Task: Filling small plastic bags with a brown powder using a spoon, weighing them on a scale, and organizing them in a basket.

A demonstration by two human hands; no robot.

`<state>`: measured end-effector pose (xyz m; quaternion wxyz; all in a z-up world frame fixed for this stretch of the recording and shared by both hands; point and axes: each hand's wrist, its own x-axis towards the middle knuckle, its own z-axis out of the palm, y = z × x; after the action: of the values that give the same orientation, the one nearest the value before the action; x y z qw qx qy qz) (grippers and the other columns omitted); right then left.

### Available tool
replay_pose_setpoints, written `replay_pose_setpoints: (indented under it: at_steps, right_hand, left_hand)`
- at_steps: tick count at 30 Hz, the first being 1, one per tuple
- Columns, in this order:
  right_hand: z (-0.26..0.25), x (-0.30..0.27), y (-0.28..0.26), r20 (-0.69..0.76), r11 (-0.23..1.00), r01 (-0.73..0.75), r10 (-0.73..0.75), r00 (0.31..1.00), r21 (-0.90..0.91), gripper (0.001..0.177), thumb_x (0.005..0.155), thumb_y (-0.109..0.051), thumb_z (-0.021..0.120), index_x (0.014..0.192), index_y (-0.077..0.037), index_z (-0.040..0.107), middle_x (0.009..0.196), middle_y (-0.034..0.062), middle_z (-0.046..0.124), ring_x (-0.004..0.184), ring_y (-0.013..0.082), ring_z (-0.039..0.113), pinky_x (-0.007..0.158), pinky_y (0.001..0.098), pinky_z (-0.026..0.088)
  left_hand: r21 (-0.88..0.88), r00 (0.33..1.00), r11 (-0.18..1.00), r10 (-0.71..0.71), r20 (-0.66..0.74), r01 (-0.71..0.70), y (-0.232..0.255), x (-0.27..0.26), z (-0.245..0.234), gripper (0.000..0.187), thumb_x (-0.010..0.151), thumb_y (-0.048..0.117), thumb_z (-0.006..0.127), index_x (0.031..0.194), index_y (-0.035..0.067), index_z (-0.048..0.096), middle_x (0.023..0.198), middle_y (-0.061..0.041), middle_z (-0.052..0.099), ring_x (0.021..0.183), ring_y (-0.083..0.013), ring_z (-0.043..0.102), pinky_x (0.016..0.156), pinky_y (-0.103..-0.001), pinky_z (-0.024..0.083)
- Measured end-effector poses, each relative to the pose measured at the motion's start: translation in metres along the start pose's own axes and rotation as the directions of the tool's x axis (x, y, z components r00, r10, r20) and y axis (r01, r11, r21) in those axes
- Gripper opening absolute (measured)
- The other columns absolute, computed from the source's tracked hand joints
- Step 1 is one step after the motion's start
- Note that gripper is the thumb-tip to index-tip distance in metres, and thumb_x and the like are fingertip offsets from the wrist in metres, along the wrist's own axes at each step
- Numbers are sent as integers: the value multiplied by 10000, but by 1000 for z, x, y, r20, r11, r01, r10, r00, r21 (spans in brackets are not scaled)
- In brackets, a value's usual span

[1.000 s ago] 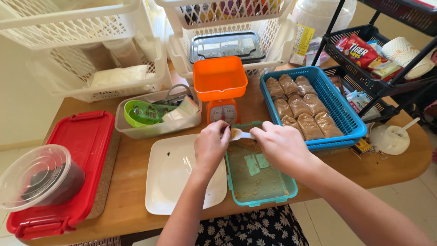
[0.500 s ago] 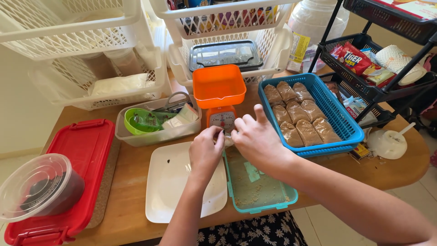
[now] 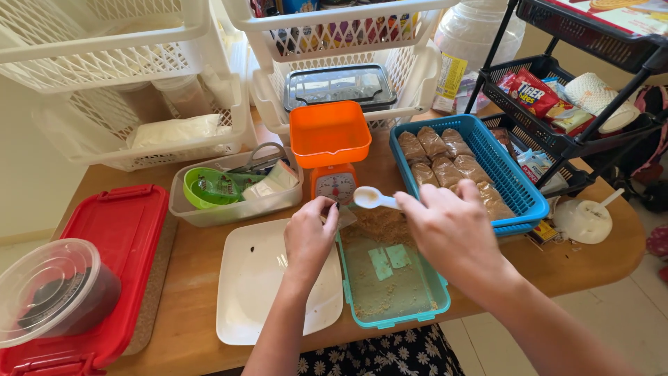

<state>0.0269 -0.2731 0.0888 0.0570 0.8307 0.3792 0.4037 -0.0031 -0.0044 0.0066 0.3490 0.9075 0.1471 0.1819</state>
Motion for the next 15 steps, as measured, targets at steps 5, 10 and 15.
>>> replay_pose_setpoints:
  at_steps: [5, 10, 15]
  right_hand:
    - [49, -60, -18, 219, 989, -138, 122, 968, 57, 263, 981, -335, 671, 1240, -356, 712, 813, -41, 611, 691, 227, 694, 753, 450, 489]
    - [104, -110, -53, 388, 982, -164, 114, 914, 97, 131, 914, -315, 706, 1045, -317, 706, 810, -26, 624, 678, 249, 736, 636, 429, 545]
    - [123, -103, -73, 402, 964, -181, 91, 911, 192, 76, 920, -260, 724, 988, -294, 726, 768, -25, 627, 611, 234, 738, 561, 368, 547]
  left_hand:
    - [6, 1000, 1000, 10, 0, -10, 2, -1, 4, 217, 1062, 404, 635, 1154, 294, 798, 1001, -17, 844, 1000, -326, 818, 918, -515, 643]
    - [0, 1000, 1000, -9, 13, 9, 6, -2, 4, 213, 1067, 405, 631, 1150, 296, 795, 1003, -8, 843, 963, -313, 820, 907, -499, 640]
    - [9, 1000, 1000, -16, 4, 16, 8, -2, 3, 208, 1065, 392, 638, 1144, 295, 804, 993, 7, 847, 928, -291, 830, 888, -476, 640]
